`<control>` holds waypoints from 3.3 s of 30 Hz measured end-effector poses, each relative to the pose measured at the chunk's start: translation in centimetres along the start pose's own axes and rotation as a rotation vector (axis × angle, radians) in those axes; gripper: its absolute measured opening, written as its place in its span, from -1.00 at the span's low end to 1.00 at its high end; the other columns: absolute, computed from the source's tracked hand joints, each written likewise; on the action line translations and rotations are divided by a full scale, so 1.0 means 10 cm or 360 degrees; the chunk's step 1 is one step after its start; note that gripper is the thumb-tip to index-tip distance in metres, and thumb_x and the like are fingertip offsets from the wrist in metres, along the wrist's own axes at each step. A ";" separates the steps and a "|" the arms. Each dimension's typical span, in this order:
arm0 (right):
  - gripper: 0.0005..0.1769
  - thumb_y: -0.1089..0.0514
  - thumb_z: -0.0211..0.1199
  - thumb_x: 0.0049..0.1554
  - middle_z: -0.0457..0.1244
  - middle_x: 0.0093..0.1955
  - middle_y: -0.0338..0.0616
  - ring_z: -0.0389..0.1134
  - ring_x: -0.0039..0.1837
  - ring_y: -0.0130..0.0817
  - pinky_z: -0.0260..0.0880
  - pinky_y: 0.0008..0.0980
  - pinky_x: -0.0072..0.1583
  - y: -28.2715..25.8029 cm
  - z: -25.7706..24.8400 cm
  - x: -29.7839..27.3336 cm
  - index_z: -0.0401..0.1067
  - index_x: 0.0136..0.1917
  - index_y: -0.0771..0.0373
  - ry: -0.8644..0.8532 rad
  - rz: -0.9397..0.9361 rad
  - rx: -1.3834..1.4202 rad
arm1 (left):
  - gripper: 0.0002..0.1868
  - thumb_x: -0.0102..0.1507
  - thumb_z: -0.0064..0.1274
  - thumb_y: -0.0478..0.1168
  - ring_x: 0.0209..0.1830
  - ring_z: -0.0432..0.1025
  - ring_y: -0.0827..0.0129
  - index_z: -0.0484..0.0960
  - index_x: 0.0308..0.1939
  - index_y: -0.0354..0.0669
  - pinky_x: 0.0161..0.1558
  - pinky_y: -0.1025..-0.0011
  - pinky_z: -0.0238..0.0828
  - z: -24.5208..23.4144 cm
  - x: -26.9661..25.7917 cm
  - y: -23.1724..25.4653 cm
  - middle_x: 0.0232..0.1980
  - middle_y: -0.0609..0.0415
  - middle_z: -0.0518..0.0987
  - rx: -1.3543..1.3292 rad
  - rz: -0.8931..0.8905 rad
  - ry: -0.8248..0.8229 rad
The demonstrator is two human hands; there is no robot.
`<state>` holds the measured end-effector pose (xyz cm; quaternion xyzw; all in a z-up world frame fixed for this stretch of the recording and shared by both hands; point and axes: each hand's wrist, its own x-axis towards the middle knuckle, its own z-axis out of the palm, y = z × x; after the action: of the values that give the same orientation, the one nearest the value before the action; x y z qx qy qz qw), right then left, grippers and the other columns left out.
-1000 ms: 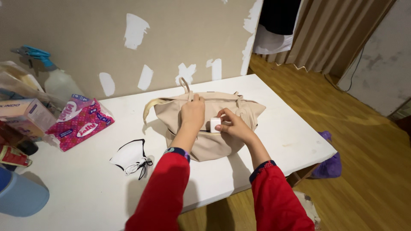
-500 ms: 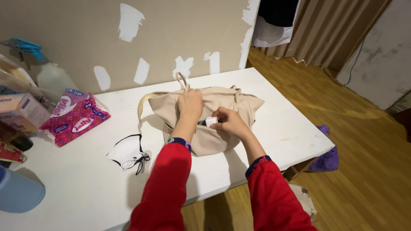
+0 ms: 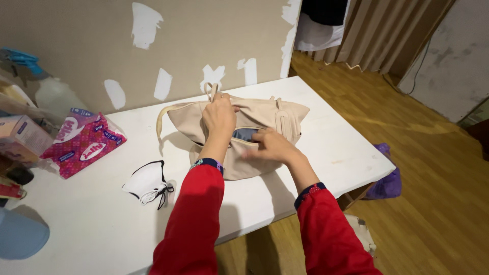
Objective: The person packs a beige handbag with daily essentials on a white table. They place a coiled cable, a white face mask, a black face mask, a small plastic case, and a blue water bottle into the bag, then open the bag and remove several bottles, placing them on the table.
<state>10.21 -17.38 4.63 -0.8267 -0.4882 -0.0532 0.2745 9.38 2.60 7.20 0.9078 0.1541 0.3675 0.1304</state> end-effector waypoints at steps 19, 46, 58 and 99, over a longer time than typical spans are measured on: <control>-0.71 0.22 0.39 -0.12 0.29 -0.10 -0.05 0.28 0.02 -0.02 0.35 -0.12 0.05 -0.42 0.17 -0.12 0.47 -0.08 0.24 0.0748 -0.0155 -0.0498 | -0.68 0.20 0.15 -0.24 -0.26 0.57 0.40 0.59 0.03 -0.19 -0.22 0.32 0.58 -0.50 0.26 -1.01 -0.07 0.03 0.64 -0.1335 -0.0153 -0.0965; -0.36 -0.13 0.24 0.14 0.25 0.34 0.21 0.28 0.34 0.08 0.28 -0.17 0.35 -1.32 2.51 0.41 0.40 0.35 0.31 -0.0087 0.0292 0.0482 | -0.74 0.07 0.28 -0.16 -0.04 0.58 -0.02 0.74 -0.17 -0.05 -0.01 0.12 0.54 -0.73 -1.55 -2.78 -0.10 -0.11 0.69 0.0077 -0.0972 -0.0404; -0.25 0.04 0.30 0.16 0.33 0.21 0.06 0.33 0.22 -0.28 0.33 -0.35 0.24 -1.58 1.71 0.59 0.18 0.55 0.19 0.0236 0.0501 0.1419 | -0.78 0.15 0.28 -0.19 -0.42 0.49 0.37 0.70 -0.13 -0.08 -0.36 0.36 0.37 -1.45 -0.84 -2.51 -0.34 0.13 0.68 -0.0715 -0.0709 -0.0377; -0.94 0.25 0.32 0.18 0.34 -0.16 -0.17 0.34 -0.12 -0.40 0.41 -0.40 -0.06 0.10 -0.11 -0.06 0.46 -0.11 0.26 0.1002 0.0865 0.2156 | -0.65 0.34 -0.04 -0.03 -0.20 0.58 0.41 0.66 0.05 -0.14 -0.24 0.41 0.55 -0.16 -0.46 0.07 -0.12 0.08 0.68 -0.2277 -0.0935 -0.0747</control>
<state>10.93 -18.77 4.91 -0.5163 -0.0949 0.0929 0.8460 5.22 0.41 5.72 0.5803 0.0826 0.1278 0.8000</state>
